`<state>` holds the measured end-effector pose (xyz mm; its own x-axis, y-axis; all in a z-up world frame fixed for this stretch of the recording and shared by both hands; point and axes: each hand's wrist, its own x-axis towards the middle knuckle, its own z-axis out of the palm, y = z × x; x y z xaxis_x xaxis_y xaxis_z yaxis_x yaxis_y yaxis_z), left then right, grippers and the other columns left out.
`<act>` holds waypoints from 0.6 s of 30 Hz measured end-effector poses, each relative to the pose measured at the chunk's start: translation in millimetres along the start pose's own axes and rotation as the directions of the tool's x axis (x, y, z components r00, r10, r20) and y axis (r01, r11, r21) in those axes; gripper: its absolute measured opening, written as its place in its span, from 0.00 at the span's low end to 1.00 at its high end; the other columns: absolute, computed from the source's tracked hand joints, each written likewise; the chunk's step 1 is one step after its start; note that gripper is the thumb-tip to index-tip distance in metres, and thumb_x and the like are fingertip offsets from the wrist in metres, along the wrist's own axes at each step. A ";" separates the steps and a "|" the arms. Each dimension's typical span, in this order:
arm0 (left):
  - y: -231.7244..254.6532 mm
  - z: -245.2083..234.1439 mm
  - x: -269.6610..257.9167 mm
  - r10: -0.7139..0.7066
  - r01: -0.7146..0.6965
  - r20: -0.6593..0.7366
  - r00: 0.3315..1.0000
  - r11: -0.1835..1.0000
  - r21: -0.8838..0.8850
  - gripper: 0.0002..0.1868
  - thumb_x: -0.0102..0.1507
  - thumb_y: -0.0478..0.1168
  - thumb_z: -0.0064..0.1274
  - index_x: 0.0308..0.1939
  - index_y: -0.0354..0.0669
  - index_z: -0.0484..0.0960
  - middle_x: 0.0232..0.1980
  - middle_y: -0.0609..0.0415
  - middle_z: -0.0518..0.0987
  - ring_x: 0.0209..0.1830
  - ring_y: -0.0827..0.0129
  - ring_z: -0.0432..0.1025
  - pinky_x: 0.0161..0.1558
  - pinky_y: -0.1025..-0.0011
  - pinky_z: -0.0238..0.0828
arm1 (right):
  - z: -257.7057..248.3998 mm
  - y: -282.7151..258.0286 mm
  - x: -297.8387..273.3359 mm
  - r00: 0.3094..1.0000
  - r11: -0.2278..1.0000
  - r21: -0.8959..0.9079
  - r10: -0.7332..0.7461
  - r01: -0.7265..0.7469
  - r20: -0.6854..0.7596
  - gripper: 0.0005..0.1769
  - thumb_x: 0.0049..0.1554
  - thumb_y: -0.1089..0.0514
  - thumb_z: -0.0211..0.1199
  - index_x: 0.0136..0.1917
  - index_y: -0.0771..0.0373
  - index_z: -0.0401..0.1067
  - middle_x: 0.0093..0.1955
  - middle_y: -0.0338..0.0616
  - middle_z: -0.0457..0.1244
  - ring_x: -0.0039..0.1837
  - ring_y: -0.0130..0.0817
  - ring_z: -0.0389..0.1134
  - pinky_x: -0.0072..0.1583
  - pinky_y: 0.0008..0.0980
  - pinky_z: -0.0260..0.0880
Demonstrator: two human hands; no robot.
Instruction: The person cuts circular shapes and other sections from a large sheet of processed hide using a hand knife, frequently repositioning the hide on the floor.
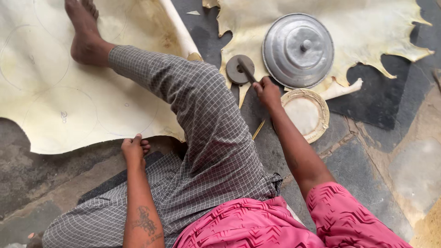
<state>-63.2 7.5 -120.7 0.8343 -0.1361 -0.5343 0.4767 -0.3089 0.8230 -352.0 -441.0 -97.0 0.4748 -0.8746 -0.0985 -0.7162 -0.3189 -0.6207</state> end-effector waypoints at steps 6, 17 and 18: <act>4.9 8.0 -10.9 -0.067 0.069 -0.040 0.997 0.997 0.045 0.09 0.69 0.39 0.52 0.46 0.35 0.76 0.29 0.50 0.80 0.19 0.71 0.71 0.21 0.72 0.65 | -11.1 -29.5 81.9 0.987 0.959 -0.246 -0.154 0.139 -0.044 0.14 0.61 0.48 0.67 0.52 0.61 0.75 0.48 0.58 0.66 0.52 0.60 0.68 0.52 0.55 0.67; 22.5 17.2 -12.5 -0.024 0.028 0.043 0.999 0.996 -0.080 0.11 0.68 0.39 0.50 0.52 0.38 0.76 0.31 0.48 0.80 0.19 0.71 0.71 0.21 0.73 0.62 | -52.4 -12.5 -65.8 0.919 0.841 -0.375 -0.376 0.391 0.117 0.27 0.63 0.66 0.56 0.74 0.51 0.70 0.58 0.53 0.61 0.54 0.51 0.68 0.53 0.48 0.70; 21.4 15.3 -15.0 -0.027 0.029 0.032 0.999 0.998 -0.062 0.11 0.68 0.39 0.50 0.52 0.37 0.76 0.32 0.48 0.81 0.20 0.71 0.72 0.22 0.73 0.63 | -59.1 -10.7 -65.3 0.917 0.868 -0.297 -0.383 0.398 0.109 0.22 0.61 0.62 0.61 0.68 0.52 0.73 0.53 0.51 0.63 0.51 0.48 0.69 0.51 0.46 0.70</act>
<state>-69.7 -11.5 -98.1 0.8119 -0.1575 -0.5621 0.5168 -0.2540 0.8176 -405.6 -402.1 -38.0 0.7659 -0.6399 0.0627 -0.5844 -0.7335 -0.3472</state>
